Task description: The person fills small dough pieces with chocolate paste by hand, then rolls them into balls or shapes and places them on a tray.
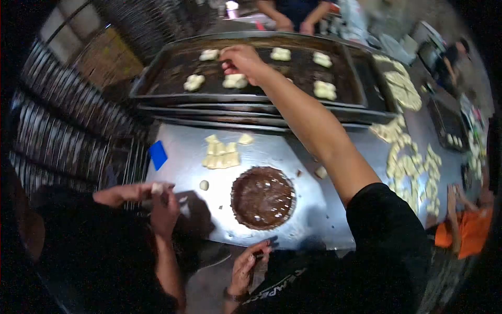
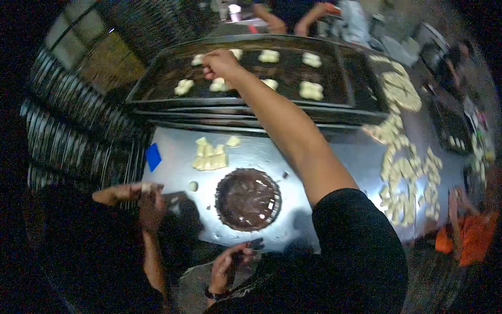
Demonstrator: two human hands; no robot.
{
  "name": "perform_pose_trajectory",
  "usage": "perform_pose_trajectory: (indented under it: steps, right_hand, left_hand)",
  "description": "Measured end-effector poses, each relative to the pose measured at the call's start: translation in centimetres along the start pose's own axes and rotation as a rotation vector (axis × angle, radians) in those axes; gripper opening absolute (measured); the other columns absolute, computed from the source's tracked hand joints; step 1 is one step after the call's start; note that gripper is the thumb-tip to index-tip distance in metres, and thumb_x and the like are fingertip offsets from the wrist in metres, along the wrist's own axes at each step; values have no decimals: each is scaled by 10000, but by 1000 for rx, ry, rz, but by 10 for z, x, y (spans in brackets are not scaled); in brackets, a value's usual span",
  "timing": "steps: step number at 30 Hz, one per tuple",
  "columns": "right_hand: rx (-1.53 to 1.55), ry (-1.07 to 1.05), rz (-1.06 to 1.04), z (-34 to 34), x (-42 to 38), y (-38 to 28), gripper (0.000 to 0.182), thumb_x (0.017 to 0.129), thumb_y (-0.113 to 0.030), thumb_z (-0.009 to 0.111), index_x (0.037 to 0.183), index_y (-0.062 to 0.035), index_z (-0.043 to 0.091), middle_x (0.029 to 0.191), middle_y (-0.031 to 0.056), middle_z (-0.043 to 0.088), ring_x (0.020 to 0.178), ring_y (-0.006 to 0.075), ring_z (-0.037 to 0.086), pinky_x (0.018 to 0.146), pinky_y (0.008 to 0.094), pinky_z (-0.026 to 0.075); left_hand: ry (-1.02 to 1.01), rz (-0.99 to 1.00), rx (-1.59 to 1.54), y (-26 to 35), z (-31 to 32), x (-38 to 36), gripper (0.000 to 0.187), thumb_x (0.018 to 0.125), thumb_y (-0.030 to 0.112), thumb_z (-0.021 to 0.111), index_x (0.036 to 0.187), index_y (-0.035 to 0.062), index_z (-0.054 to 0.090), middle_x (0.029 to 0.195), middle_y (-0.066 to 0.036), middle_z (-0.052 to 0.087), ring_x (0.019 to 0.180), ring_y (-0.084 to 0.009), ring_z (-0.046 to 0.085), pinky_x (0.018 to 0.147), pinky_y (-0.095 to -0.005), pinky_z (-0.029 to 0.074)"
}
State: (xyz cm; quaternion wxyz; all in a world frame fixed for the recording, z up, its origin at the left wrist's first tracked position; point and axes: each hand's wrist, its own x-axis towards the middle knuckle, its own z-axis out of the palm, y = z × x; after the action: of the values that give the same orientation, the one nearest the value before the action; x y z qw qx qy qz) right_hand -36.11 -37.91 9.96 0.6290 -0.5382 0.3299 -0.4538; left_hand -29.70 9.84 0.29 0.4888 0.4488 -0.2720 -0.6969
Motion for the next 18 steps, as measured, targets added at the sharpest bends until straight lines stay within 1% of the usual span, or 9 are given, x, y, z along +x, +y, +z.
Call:
perform_pose_trajectory:
  steps: [2, 4, 6, 8, 11, 12, 14, 16, 18]
  right_hand:
    - [-47, -135, -92, -53, -71, -12, 185, 836, -117, 630, 952, 24, 605, 747, 36, 567, 630, 92, 548, 484, 224, 447]
    - [-86, -28, -97, -100, -174, -30, 155, 827, -126, 663, 889, 7, 617, 723, 41, 574, 591, 83, 544, 455, 212, 393]
    - [-207, 23, 61, -157, -266, -28, 162, 822, -136, 680, 869, 8, 622, 709, 53, 591, 555, 81, 538, 460, 219, 422]
    - [-176, 242, 268, -210, -355, -18, 181, 826, -125, 675, 904, 29, 620, 706, 56, 609, 550, 86, 549, 466, 224, 449]
    - [-164, 383, 351, -276, -484, 3, 198, 835, -94, 652, 965, 51, 614, 759, 80, 637, 601, 112, 591, 510, 237, 494]
    - [-107, 408, 397, -295, -524, 10, 204, 838, -47, 620, 1021, 44, 609, 865, 107, 654, 679, 143, 620, 602, 265, 525]
    - [-159, 476, 277, -335, -602, 24, 240, 839, -8, 589, 1076, 24, 602, 985, 112, 650, 768, 160, 628, 699, 286, 529]
    - [-575, 586, 208, -378, -661, 27, 262, 846, -14, 591, 1106, 9, 595, 1038, 101, 641, 825, 159, 626, 748, 282, 514]
    - [-882, 627, -47, -426, -720, 28, 266, 853, -31, 597, 1116, 9, 593, 1018, 99, 649, 856, 159, 622, 743, 281, 508]
  left_hand:
    - [-119, 22, 85, 9, 27, 20, 624, 910, 449, 479, 1246, -77, 478, 1135, -146, 581, 988, -203, 548, 899, -326, 422]
    - [-238, 107, 89, -3, 56, 39, 593, 928, 432, 450, 1243, -69, 486, 1125, -148, 584, 989, -201, 549, 896, -340, 430]
    - [-285, 66, 146, -11, 90, 51, 563, 936, 413, 439, 1239, -57, 496, 1101, -144, 590, 971, -204, 548, 871, -350, 440]
    - [-357, 22, 145, -28, 121, 57, 545, 926, 420, 463, 1211, -40, 526, 1074, -135, 601, 936, -212, 567, 846, -358, 453]
    - [-360, -42, 173, -67, 171, 67, 509, 925, 399, 489, 1197, -29, 537, 1090, -116, 601, 1004, -188, 556, 829, -321, 435]
    - [-332, -28, 204, -79, 190, 68, 488, 928, 392, 490, 1183, -19, 547, 1093, -118, 602, 987, -190, 564, 818, -326, 441]
    - [-252, -90, 249, -114, 223, 75, 446, 937, 368, 481, 1175, -4, 542, 1108, -113, 603, 972, -188, 572, 809, -334, 448]
    - [-251, -188, 288, -137, 256, 87, 443, 928, 336, 514, 1197, -15, 524, 1087, -101, 614, 954, -181, 578, 797, -298, 450]
    - [-366, -138, 629, -159, 286, 107, 471, 918, 299, 531, 1239, -42, 478, 1060, -115, 624, 968, -193, 580, 829, -303, 458]
